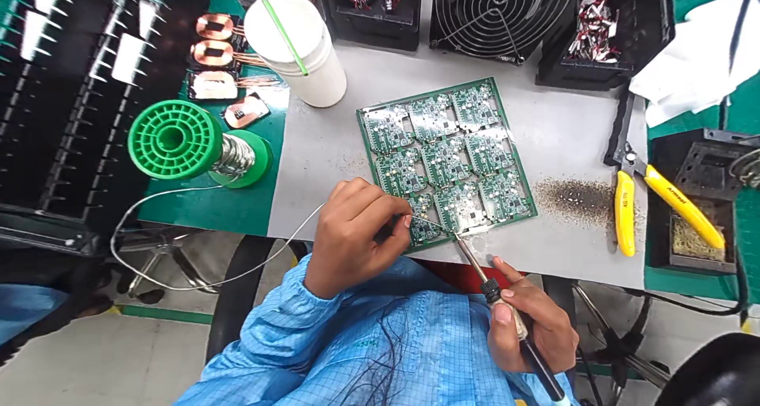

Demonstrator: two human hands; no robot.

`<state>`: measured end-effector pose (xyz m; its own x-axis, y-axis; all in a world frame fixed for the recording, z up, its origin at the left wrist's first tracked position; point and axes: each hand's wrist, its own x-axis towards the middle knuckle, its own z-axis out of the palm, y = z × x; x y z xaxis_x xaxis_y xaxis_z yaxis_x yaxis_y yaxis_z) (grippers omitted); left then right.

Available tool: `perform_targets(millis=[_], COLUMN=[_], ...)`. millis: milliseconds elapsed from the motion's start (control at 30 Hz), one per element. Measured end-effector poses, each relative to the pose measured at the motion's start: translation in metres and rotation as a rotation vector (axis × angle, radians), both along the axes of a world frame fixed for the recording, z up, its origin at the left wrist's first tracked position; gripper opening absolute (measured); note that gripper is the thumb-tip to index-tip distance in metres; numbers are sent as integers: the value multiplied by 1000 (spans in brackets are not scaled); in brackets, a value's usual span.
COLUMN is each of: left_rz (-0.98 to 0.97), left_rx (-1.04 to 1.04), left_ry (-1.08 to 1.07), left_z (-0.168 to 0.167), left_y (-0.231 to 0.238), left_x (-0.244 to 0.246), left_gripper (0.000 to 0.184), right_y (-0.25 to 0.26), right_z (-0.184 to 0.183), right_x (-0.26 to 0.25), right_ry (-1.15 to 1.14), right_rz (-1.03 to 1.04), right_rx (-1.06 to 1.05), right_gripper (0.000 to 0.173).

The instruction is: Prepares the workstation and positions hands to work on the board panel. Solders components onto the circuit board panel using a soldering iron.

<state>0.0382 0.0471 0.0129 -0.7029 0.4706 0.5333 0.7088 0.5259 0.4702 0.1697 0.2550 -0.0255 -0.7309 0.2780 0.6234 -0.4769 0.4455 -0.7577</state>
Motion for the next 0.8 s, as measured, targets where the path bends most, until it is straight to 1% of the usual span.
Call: perform_targets(millis=[200, 600, 800], left_rz=[-6, -21, 19], left_rx=[4, 28, 98], left_ry=[2, -7, -17], left_z=[0, -1, -1], left_y=[0, -1, -1], left_x=[0, 0, 0], left_gripper=[21, 21, 20], right_y=[0, 0, 0], right_z=[-1, -1, -2], right_x=[-1, 0, -1], right_ry=[5, 3, 17], right_rz=[-6, -2, -6], right_rx=[-18, 13, 11], right_gripper=[14, 13, 12])
